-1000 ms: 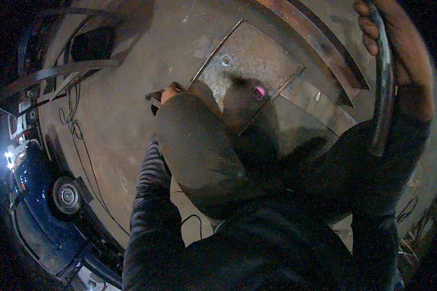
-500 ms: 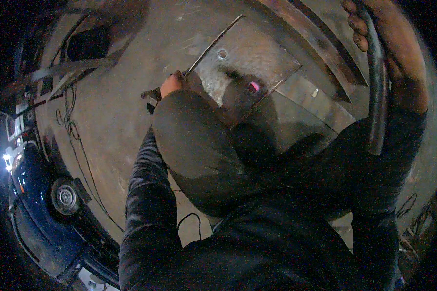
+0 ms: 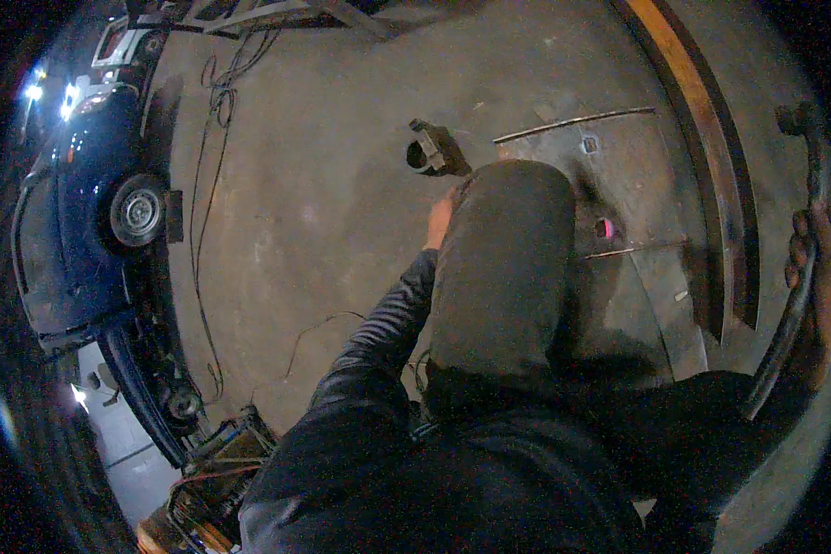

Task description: The person uses a welding torch to cut and weld a metal plate, then uses a hammer to remove slag and inspect the work. The person repeats the welding process on different sections of the metal plate.

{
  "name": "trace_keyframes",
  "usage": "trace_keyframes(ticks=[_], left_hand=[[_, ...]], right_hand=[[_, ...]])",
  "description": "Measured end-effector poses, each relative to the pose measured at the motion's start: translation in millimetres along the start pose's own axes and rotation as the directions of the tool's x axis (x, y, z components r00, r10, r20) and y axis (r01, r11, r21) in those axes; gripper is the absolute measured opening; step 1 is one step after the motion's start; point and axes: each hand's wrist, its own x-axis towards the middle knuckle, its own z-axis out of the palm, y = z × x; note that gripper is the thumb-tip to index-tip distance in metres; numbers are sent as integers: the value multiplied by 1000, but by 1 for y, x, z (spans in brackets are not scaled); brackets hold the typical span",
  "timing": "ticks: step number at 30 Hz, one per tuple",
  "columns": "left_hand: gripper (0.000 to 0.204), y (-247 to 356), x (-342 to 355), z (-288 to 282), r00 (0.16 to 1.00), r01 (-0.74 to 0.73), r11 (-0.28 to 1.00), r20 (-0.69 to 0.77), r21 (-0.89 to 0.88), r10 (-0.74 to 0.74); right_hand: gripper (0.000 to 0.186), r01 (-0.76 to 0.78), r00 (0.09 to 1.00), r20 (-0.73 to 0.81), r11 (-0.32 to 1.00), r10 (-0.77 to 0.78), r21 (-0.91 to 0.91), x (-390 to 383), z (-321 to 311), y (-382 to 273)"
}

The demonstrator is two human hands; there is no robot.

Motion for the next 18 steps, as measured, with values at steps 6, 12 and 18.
trace_keyframes(ticks=[6,12,18], left_hand=[[44,8,26,6,966,83,996,-247,43,-70],[30,-84,151,-87,987,-54,941,159,333,0],[39,-151,223,-44,778,-627,534,415,568,472]], right_hand=[[24,-11,1000,6,999,11,37,6,-9,5],[33,-32,999,-29,999,33,16,-5,20,-16],[34,-63,997,-55,998,62,-3,-33,34,-39]])
